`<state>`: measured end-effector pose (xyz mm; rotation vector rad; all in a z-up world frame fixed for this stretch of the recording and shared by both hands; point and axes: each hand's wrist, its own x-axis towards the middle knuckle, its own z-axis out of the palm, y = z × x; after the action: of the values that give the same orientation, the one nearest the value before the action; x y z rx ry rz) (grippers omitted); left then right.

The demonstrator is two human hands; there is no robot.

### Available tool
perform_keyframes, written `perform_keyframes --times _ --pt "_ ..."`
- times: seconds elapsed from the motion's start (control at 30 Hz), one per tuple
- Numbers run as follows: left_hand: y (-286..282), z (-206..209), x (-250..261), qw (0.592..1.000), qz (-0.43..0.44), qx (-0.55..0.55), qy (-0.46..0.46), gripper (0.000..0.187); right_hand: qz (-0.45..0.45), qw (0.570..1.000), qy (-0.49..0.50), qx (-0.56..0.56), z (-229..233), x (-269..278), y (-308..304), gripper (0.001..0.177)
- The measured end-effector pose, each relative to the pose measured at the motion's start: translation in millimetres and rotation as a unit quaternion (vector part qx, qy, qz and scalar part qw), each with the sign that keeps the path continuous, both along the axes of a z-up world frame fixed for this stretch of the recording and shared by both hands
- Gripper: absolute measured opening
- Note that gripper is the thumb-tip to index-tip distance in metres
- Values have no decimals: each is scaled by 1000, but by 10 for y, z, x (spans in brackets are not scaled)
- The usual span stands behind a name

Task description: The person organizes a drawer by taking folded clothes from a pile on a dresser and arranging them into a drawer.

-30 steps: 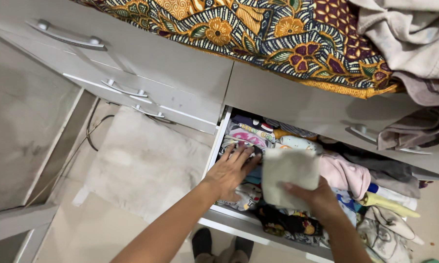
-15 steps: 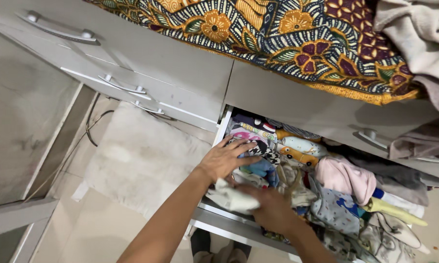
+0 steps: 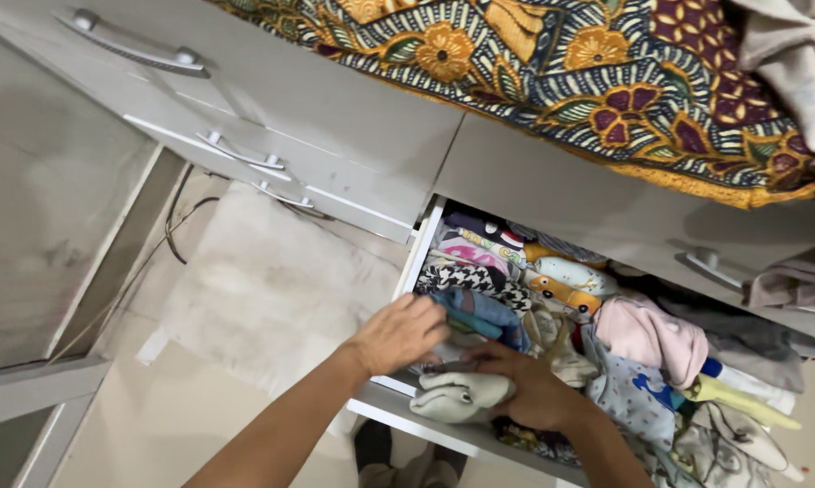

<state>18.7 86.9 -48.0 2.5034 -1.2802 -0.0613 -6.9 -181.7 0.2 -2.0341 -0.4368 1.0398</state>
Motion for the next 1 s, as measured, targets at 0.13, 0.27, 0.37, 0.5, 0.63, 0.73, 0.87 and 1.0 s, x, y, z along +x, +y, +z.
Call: perform_keyframes --times 0.13,0.27,0.37,0.5,0.63,0.73,0.87,1.0 --pt "34 -40 -100 999 -22 -24 20 41 -34 998 46 38 -71 21 -121 64" --pt "60 5 -75 994 -28 -39 97 49 -201 955 185 -114 -208 133 -261 69" --pt "217 158 -43 969 -28 -122 214 47 -328 913 237 -54 -299 162 -344 73" --pt "436 350 15 903 179 -173 349 27 -326 916 234 -13 -487 176 -386 73" --pt "491 412 161 844 314 -269 342 25 -160 975 15 -154 -536 133 -409 65" --pt "480 605 279 818 351 -372 262 27 -62 969 -183 -154 -433 7 -148 66" --pt "444 1239 332 841 360 -377 147 27 43 960 -192 -202 -164 -170 401 57" --pt "450 2067 317 885 282 -364 73 27 90 970 -180 -136 -109 -304 689 42"
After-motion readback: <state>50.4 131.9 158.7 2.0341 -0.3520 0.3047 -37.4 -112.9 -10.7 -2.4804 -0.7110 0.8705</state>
